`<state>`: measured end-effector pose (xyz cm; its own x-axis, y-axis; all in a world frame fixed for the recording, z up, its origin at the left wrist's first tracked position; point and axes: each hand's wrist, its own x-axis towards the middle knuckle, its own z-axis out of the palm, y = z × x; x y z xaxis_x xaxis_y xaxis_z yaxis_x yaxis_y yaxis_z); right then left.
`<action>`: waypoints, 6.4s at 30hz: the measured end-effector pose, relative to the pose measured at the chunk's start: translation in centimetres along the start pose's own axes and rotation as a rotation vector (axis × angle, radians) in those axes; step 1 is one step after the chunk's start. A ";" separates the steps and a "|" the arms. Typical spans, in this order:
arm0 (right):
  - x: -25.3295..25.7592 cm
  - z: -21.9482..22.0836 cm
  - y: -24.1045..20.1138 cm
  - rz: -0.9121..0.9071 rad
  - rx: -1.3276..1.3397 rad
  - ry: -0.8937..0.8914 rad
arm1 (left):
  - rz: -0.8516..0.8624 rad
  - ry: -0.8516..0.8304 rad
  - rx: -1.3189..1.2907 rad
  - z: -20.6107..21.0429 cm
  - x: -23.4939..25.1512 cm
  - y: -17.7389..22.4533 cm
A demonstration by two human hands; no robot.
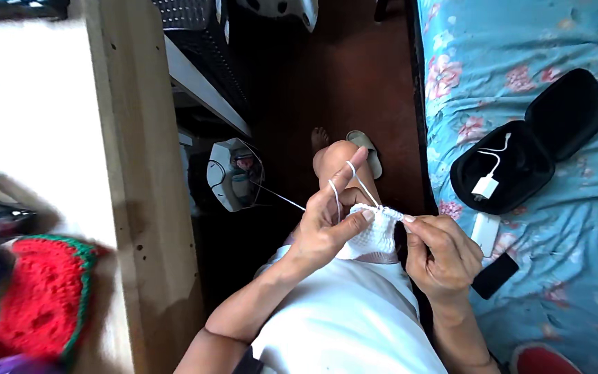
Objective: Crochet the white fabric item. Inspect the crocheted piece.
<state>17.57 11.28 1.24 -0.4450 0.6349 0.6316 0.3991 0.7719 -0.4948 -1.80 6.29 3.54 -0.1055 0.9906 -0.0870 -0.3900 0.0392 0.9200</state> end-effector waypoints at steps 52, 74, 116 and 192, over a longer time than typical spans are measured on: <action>-1.4 0.7 2.6 0.348 0.426 -0.187 | -0.185 0.101 -0.061 -0.7 1.8 -2.1; -1.0 1.2 1.0 0.144 0.066 -0.127 | -0.124 0.134 0.025 -0.5 1.2 -1.9; -0.8 0.9 2.1 0.029 0.126 -0.099 | -0.255 -0.039 -0.289 -1.5 1.3 -1.5; -1.1 -0.7 1.8 0.204 0.333 -0.151 | -0.038 0.096 0.025 0.8 0.4 -2.2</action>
<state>19.35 11.94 0.06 -0.5062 0.7541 0.4185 0.2208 0.5824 -0.7824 -0.29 6.66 1.82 -0.1789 0.9712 -0.1574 -0.3728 0.0811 0.9243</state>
